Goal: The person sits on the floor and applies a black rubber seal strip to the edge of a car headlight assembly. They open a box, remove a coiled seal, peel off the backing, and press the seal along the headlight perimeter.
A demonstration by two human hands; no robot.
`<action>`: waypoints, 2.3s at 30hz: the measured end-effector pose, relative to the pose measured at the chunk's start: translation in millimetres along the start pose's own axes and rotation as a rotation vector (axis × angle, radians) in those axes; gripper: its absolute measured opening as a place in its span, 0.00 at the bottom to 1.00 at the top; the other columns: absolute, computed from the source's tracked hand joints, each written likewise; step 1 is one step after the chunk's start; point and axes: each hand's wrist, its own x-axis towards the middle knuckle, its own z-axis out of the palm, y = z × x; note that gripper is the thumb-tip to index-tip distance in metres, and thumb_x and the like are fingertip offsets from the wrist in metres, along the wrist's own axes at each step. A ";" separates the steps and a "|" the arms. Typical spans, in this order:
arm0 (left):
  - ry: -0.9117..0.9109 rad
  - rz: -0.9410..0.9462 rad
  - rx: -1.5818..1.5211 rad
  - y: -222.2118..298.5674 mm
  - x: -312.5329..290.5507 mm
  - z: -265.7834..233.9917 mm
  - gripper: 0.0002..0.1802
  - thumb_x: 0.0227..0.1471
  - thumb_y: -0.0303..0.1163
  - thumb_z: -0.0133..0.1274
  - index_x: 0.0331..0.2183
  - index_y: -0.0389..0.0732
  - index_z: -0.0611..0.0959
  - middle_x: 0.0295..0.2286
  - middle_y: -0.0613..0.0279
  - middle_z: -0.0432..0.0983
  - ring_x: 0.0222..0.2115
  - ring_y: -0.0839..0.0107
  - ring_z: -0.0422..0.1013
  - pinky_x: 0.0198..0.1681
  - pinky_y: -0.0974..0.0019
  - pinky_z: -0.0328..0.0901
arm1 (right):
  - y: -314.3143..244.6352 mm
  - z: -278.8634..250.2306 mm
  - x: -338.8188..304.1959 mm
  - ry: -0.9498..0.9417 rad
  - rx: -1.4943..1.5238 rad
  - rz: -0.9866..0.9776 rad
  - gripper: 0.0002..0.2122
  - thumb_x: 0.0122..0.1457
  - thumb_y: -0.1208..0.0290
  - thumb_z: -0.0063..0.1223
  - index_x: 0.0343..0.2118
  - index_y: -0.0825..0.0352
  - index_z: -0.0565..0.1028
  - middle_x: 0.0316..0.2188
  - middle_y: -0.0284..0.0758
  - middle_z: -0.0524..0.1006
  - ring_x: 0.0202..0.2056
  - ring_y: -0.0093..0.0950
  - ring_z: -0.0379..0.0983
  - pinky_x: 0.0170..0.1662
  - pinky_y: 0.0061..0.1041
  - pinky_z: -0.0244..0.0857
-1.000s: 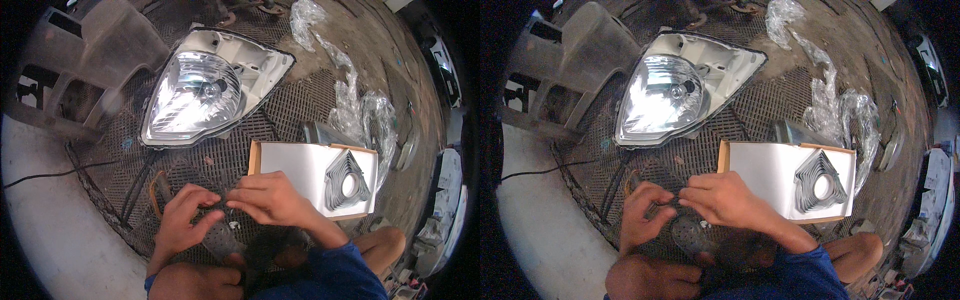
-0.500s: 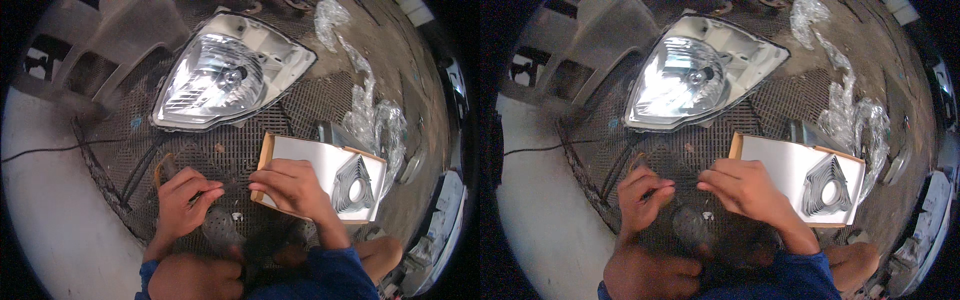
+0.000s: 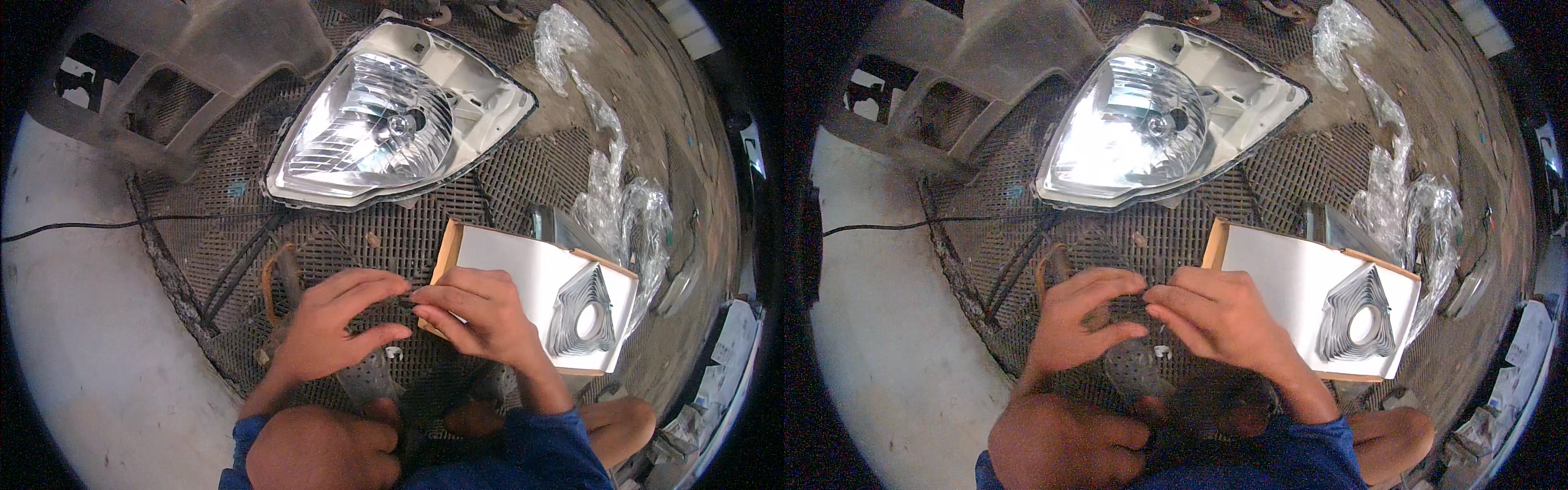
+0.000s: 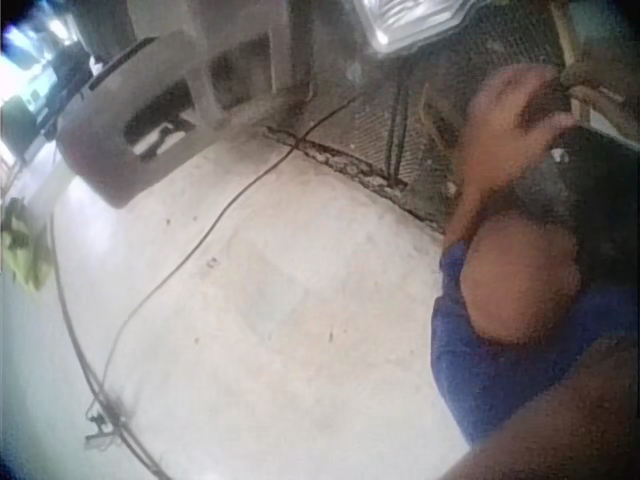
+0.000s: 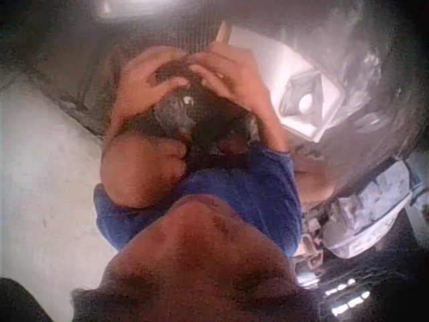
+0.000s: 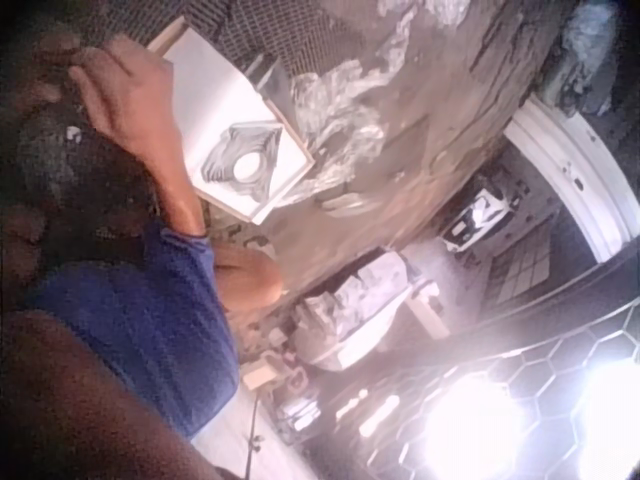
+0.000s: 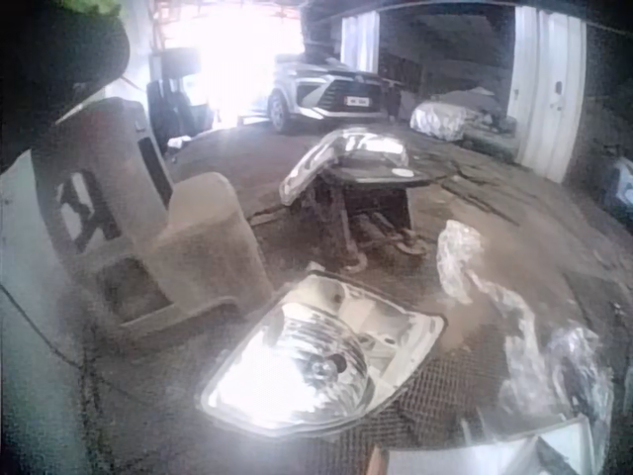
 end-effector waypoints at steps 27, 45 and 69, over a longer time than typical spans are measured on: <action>-0.171 -0.059 -0.154 -14.9 1.4 -4.8 0.08 0.54 0.27 0.63 0.36 0.34 0.85 0.32 0.56 0.79 0.34 0.67 0.77 0.38 0.65 0.71 | 3.4 -1.4 -1.3 -0.066 -0.018 0.082 0.05 0.56 0.72 0.62 0.33 0.65 0.78 0.25 0.34 0.74 0.25 0.35 0.75 0.27 0.34 0.68; 0.003 -0.211 0.019 -28.5 -53.0 15.2 0.11 0.55 0.33 0.63 0.41 0.45 0.89 0.29 0.59 0.84 0.25 0.65 0.78 0.32 0.66 0.70 | 5.9 7.8 -7.0 -0.312 -0.088 -0.018 0.09 0.59 0.67 0.61 0.39 0.64 0.77 0.28 0.35 0.74 0.29 0.39 0.76 0.28 0.38 0.69; -0.241 -0.270 0.147 -13.5 -54.5 2.7 0.20 0.56 0.41 0.63 0.45 0.39 0.85 0.37 0.52 0.84 0.39 0.54 0.80 0.44 0.57 0.72 | 3.9 12.1 -12.8 -0.279 0.005 -0.092 0.06 0.57 0.68 0.57 0.30 0.64 0.74 0.24 0.40 0.75 0.28 0.45 0.76 0.31 0.44 0.68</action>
